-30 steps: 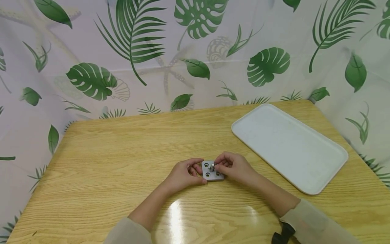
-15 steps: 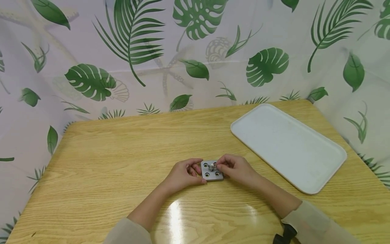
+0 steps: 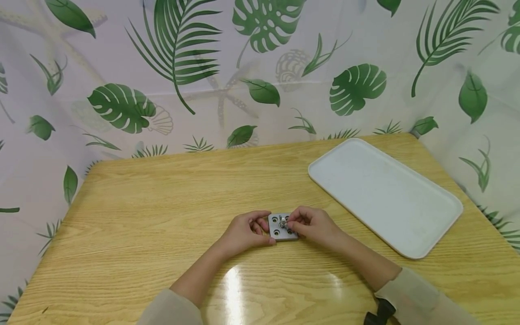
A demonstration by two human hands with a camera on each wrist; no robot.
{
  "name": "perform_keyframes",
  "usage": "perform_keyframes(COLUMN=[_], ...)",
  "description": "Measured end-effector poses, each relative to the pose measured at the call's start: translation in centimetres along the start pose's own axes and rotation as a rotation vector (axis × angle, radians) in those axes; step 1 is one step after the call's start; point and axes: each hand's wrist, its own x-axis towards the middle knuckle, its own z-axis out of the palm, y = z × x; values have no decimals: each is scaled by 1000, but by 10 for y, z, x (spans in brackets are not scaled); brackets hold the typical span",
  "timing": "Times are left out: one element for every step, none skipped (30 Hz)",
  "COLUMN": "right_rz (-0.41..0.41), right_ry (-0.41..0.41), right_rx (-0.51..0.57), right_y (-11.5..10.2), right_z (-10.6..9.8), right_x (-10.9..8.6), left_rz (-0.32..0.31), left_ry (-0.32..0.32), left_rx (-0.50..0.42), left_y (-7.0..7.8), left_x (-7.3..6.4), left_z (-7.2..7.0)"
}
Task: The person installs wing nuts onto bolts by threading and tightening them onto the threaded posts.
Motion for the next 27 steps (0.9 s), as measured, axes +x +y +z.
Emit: perform_keyframes(right_rz=[-2, -3, -3, -3, 0, 7, 13, 20, 26, 33, 41, 44, 45, 49, 50, 51, 51, 50, 50, 51, 49, 49, 49, 48, 47, 46, 44], right_ry=[8, 17, 26, 36, 46, 57, 65, 72, 77, 82, 83, 81, 79, 75, 71, 66, 60, 57, 56, 54, 53, 53, 53, 53, 52, 50, 48], right_rx=[-9, -21, -30, -43, -54, -65, -72, -79, -83, -85, -84, -81, -77, -74, -68, -63, -59, -56, -53, -50, -46, -43, -42, -40, -37, -35, -34], right_y=[0, 1, 1, 1, 1, 1, 1, 1, 1, 1, 0, 0, 0, 0, -1, -1, -1, -2, -3, -3, -3, -4, -4, -4, -4, -5, -5], right_z=[0, 0, 0, 0, 0, 0, 0, 0, 0, 0, -1, -1, -1, -1, -1, 0, 0, 0, 0, 0, 0, 0, 0, 0, 0, 0, 0], right_x=[0, 1, 1, 1, 1, 2, 2, 2, 2, 3, 3, 3, 3, 4, 4, 4, 4, 4, 4, 4, 4, 4, 5, 5, 5, 5, 5], left_rz=[-2, -3, -3, -3, -3, -3, -2, -2, 0, 3, 6, 10, 11, 14, 16, 15, 21, 20, 18, 21, 22, 23, 26, 20, 21, 24, 23], left_ry=[0, 1, 1, 1, 0, 0, -1, -2, -3, -5, -7, -9, -11, -14, -17, -18, -20, -20, -21, -21, -19, -18, -17, -15, -13, -13, -11], left_rx=[-2, -5, -8, -9, -9, -7, -6, -6, -5, -3, -2, -1, -1, -1, 0, 1, 3, 5, 7, 8, 10, 10, 11, 11, 11, 11, 12], left_y=[0, 1, 1, 1, 1, 0, 0, 0, 0, 0, 0, 0, 0, -1, -1, -1, -1, -1, -1, -1, -1, -2, -2, -3, -3, -4, -4], left_x=[0, 0, 0, 0, 0, 0, 0, 1, 1, 0, 0, 0, 0, 0, -1, -1, -1, -1, -2, -2, -2, -1, -1, -1, 0, 0, 0], left_z=[0, 0, 0, 0, 0, 0, 0, 0, 0, 0, 0, 0, 0, 0, 0, 0, 0, 0, 0, 0, 0, 0, 0, 0, 1, 1, 1])
